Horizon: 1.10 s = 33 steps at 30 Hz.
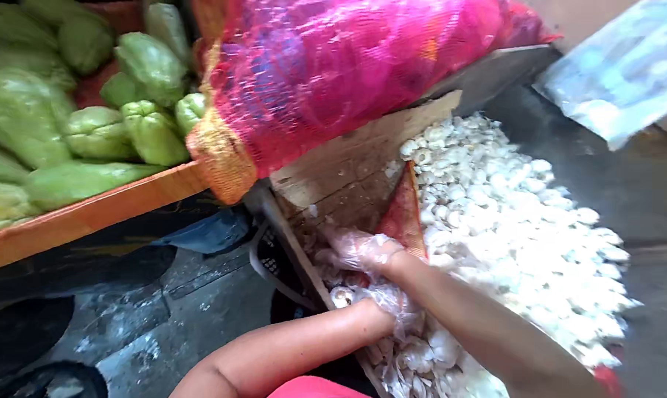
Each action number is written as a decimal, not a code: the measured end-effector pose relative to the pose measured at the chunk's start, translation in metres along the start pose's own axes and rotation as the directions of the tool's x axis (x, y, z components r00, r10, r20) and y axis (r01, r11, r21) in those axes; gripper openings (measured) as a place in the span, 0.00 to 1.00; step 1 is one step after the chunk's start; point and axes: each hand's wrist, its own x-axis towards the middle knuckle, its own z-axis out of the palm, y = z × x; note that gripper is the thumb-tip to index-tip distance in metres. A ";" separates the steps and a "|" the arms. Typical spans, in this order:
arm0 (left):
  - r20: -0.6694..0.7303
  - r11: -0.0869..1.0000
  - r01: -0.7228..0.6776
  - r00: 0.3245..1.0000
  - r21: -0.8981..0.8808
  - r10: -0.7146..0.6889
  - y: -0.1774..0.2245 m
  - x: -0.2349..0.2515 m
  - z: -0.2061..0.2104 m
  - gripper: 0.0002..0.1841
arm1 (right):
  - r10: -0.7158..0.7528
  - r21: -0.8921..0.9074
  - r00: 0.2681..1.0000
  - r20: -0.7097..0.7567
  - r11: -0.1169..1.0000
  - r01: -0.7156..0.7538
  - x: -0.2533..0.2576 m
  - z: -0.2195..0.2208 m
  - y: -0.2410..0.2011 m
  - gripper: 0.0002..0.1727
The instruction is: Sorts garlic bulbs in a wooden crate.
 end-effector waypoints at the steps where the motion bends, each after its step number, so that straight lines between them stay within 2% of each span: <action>1: 0.027 0.999 0.032 0.999 -0.010 -0.031 0.007 -0.011 -0.012 0.20 | 0.012 0.004 1.000 0.023 1.000 -0.012 -0.003 0.001 -0.004 0.41; 3: 0.137 0.997 0.073 0.988 0.024 -0.076 0.020 -0.035 -0.036 0.21 | 0.018 -0.013 0.997 0.077 1.000 -0.017 -0.010 0.003 -0.009 0.53; 5: 0.173 0.997 0.053 0.983 0.059 -0.063 0.025 -0.049 -0.045 0.20 | -0.022 -0.029 0.993 0.112 0.999 0.026 -0.016 0.008 -0.011 0.53; 8: 0.190 0.964 0.247 0.946 0.097 -0.262 0.067 -0.058 -0.078 0.23 | -0.053 -0.055 0.983 0.174 0.996 0.064 -0.029 0.005 -0.029 0.41; 9: 0.161 0.953 0.289 0.940 0.092 -0.301 0.069 -0.057 -0.077 0.24 | -0.056 -0.067 0.983 0.172 0.995 0.068 -0.030 0.007 -0.032 0.37; 11: 0.052 0.952 0.302 0.951 0.045 -0.304 0.059 -0.054 -0.064 0.24 | -0.091 -0.074 0.983 0.158 0.992 0.104 -0.029 0.012 -0.033 0.27; 13: -0.062 0.977 0.209 0.977 0.046 -0.206 0.031 -0.042 -0.036 0.24 | -0.157 -0.033 0.975 0.159 0.986 0.164 -0.026 0.011 -0.029 0.21; 14: -0.057 0.981 0.177 0.983 0.075 -0.173 0.021 -0.036 -0.028 0.25 | -0.190 0.008 0.971 0.148 0.982 0.191 -0.024 0.008 -0.026 0.20; 16: 0.048 0.985 0.134 0.989 0.110 -0.140 0.013 -0.035 -0.026 0.23 | -0.224 0.128 0.973 0.057 0.968 0.216 -0.029 -0.004 -0.018 0.17; 17: 0.036 0.989 0.117 0.992 0.088 -0.121 0.014 -0.036 -0.031 0.22 | -0.221 0.195 0.974 -0.043 0.955 0.225 -0.039 -0.012 -0.011 0.17; 19: -0.121 0.993 0.099 0.988 0.056 -0.092 0.020 -0.038 -0.048 0.20 | -0.219 0.276 0.918 -0.332 0.908 0.316 -0.068 -0.022 0.016 0.14; 20: -0.167 0.990 0.132 0.978 0.046 -0.123 0.026 -0.041 -0.063 0.21 | -0.168 0.271 0.884 -0.436 0.912 0.307 -0.090 -0.028 0.029 0.12; 21: -0.189 0.985 0.168 0.969 0.047 -0.156 0.026 -0.047 -0.079 0.25 | -0.062 0.250 0.872 -0.485 0.946 0.206 -0.117 -0.034 0.040 0.12; 23: -0.312 0.973 0.217 0.932 0.074 -0.184 0.004 -0.061 -0.102 0.30 | 0.222 0.205 0.870 -0.440 0.968 -0.144 -0.174 -0.042 0.057 0.17; 25: -0.487 0.934 0.324 0.847 0.153 -0.214 -0.035 -0.074 -0.117 0.26 | 0.410 0.206 0.847 -0.339 0.910 -0.359 -0.214 -0.036 0.078 0.14; 26: -0.520 0.898 0.395 0.818 0.194 -0.247 -0.056 -0.078 -0.125 0.24 | 0.492 0.234 0.830 -0.264 0.867 -0.440 -0.229 -0.030 0.086 0.13; 28: -0.470 0.819 0.501 0.815 0.281 -0.338 -0.085 -0.081 -0.141 0.22 | 0.621 0.306 0.765 -0.170 0.772 -0.558 -0.247 -0.018 0.097 0.17; 29: -0.431 0.784 0.525 0.823 0.331 -0.369 -0.091 -0.079 -0.147 0.21 | 0.635 0.308 0.747 -0.197 0.763 -0.568 -0.252 -0.014 0.097 0.17; 31: -0.412 0.722 0.541 0.830 0.432 -0.376 -0.087 -0.074 -0.151 0.19 | 0.517 0.185 0.755 -0.402 0.854 -0.486 -0.251 -0.011 0.102 0.13; 33: -0.460 0.687 0.553 0.819 0.471 -0.344 -0.079 -0.070 -0.153 0.19 | 0.399 0.069 0.716 -0.572 0.894 -0.443 -0.232 -0.010 0.106 0.12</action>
